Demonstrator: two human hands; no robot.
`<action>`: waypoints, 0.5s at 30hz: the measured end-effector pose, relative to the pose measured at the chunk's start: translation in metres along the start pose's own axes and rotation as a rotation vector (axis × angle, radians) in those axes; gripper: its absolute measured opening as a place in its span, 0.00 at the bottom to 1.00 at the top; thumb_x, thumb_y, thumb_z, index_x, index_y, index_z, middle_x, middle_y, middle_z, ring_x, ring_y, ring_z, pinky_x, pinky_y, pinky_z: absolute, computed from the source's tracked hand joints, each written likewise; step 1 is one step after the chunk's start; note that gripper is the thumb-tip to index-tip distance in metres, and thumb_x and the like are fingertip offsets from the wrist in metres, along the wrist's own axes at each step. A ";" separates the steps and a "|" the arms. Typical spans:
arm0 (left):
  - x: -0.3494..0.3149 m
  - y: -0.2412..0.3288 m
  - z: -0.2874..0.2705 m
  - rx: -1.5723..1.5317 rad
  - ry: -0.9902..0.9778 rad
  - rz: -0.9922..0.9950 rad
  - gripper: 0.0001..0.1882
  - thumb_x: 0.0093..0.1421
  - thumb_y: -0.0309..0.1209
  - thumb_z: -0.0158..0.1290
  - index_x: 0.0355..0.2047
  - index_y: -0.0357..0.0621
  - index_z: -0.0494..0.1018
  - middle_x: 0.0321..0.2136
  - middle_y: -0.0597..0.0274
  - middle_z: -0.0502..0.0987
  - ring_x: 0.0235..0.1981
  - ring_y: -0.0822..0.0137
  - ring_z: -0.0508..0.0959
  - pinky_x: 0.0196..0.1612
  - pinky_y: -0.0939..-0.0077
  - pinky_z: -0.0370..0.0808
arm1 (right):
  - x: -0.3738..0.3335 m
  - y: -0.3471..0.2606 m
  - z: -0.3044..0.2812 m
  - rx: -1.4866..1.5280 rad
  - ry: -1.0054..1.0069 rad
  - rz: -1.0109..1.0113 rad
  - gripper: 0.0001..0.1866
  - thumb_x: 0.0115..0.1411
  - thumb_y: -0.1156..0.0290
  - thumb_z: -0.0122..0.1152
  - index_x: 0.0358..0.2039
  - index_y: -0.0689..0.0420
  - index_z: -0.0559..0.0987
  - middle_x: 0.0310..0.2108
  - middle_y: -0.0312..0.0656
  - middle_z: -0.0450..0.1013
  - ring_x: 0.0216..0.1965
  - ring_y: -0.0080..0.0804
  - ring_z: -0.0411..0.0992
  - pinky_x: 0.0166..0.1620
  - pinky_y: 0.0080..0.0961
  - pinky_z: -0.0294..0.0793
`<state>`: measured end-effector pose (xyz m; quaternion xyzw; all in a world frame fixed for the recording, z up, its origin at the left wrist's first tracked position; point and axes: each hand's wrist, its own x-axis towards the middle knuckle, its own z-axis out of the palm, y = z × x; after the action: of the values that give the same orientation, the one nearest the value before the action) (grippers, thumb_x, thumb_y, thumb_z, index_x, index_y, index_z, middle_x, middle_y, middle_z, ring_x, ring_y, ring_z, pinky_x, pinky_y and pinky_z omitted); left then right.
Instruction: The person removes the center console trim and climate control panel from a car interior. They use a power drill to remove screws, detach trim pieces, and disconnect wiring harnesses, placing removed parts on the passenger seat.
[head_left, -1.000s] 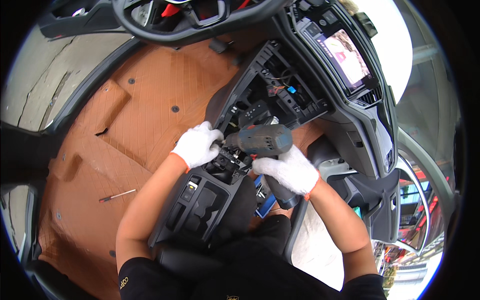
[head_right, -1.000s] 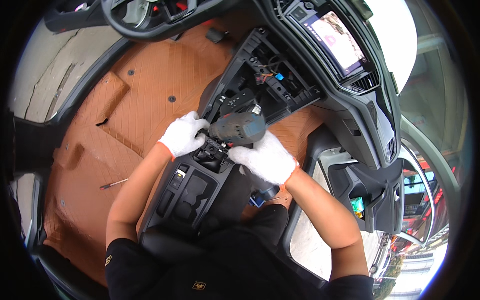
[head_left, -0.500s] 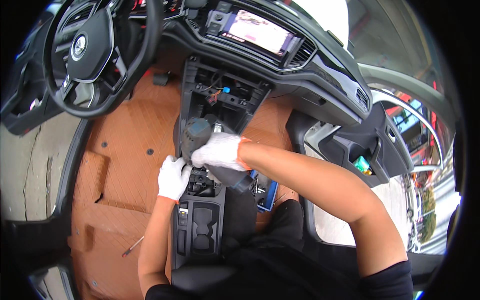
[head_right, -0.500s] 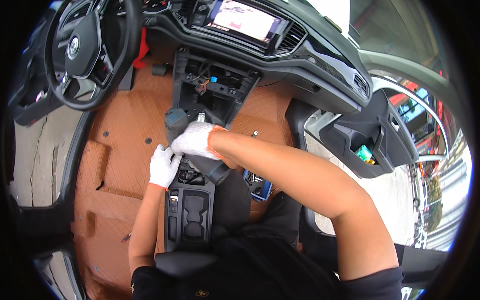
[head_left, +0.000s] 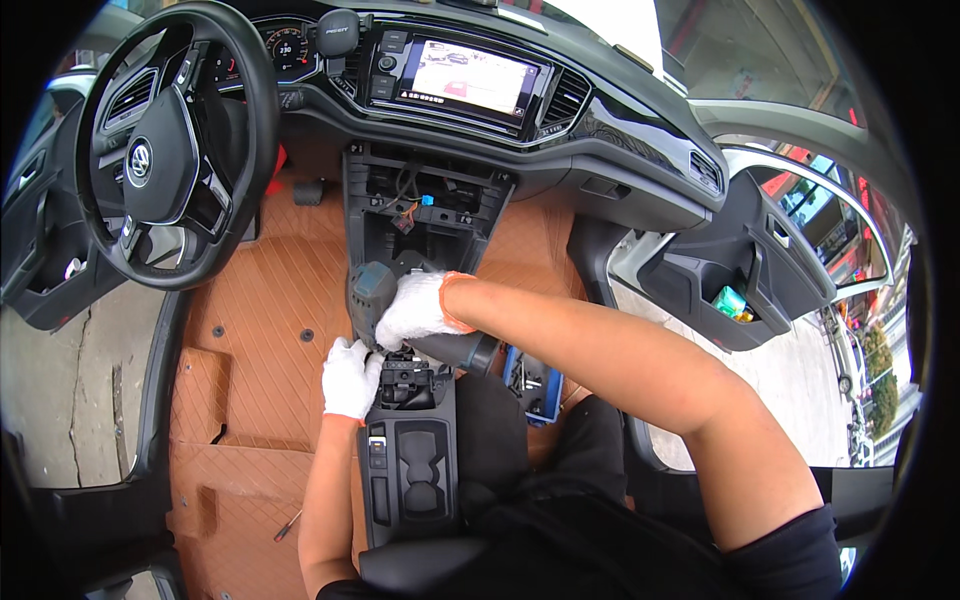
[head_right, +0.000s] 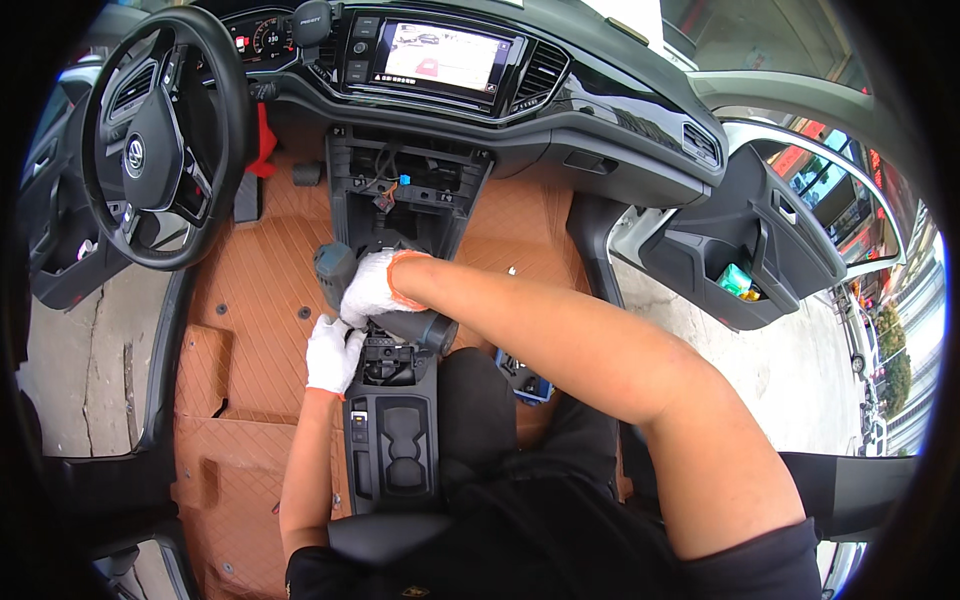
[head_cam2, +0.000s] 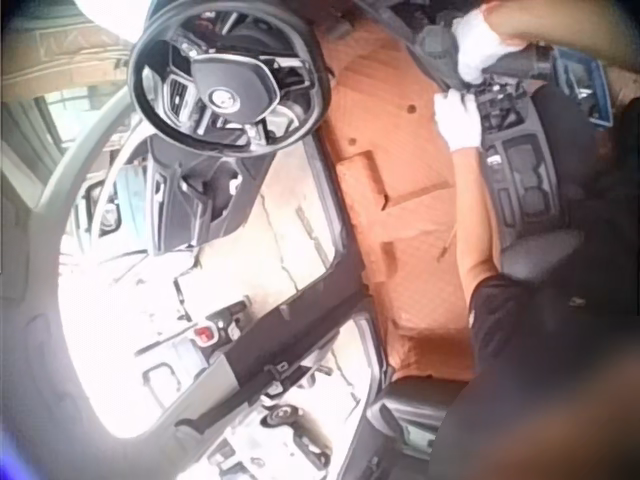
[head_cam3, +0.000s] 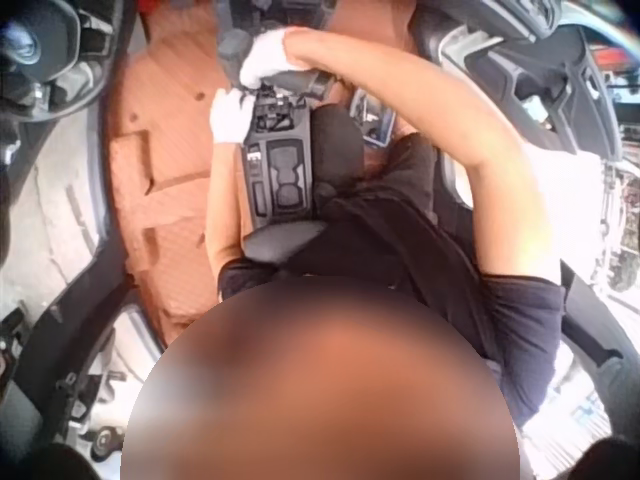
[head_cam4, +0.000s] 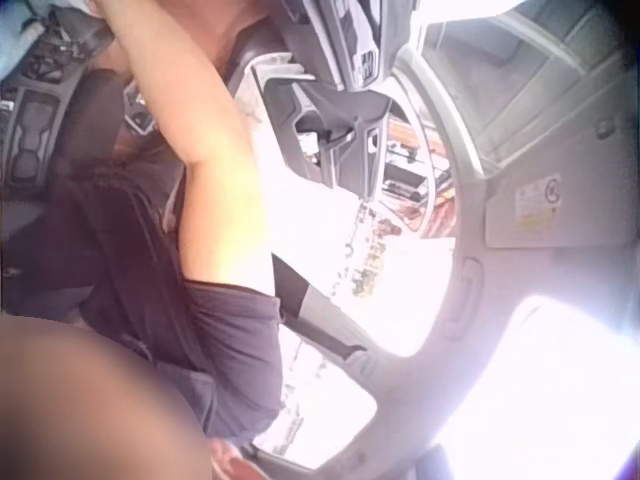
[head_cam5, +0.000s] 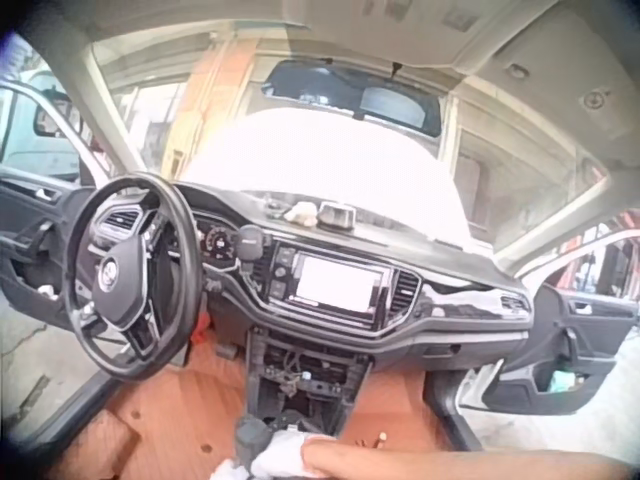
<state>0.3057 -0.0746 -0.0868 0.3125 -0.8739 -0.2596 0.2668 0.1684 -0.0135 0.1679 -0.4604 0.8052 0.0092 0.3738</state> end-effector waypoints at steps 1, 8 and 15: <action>0.001 -0.002 -0.002 -0.008 0.004 0.008 0.11 0.64 0.37 0.62 0.39 0.42 0.81 0.37 0.45 0.75 0.42 0.41 0.79 0.46 0.47 0.77 | 0.001 -0.006 -0.003 -0.072 0.004 -0.008 0.23 0.47 0.60 0.72 0.39 0.67 0.88 0.34 0.49 0.85 0.37 0.42 0.84 0.40 0.39 0.84; 0.009 0.004 -0.037 -0.115 -0.292 -0.042 0.35 0.58 0.41 0.68 0.63 0.44 0.72 0.51 0.39 0.76 0.54 0.37 0.79 0.57 0.49 0.77 | 0.027 0.008 -0.005 0.051 -0.036 -0.034 0.19 0.49 0.61 0.72 0.36 0.63 0.89 0.34 0.50 0.85 0.33 0.39 0.85 0.35 0.36 0.84; 0.004 -0.001 -0.030 -0.076 -0.264 -0.113 0.49 0.55 0.37 0.70 0.75 0.47 0.61 0.58 0.38 0.74 0.59 0.38 0.77 0.63 0.53 0.76 | 0.001 0.001 -0.011 -0.067 0.075 -0.089 0.23 0.47 0.58 0.71 0.31 0.69 0.87 0.27 0.52 0.82 0.29 0.38 0.81 0.35 0.35 0.80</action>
<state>0.3228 -0.0865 -0.0644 0.3139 -0.8721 -0.3457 0.1462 0.1608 -0.0174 0.1752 -0.5079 0.7966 0.0024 0.3278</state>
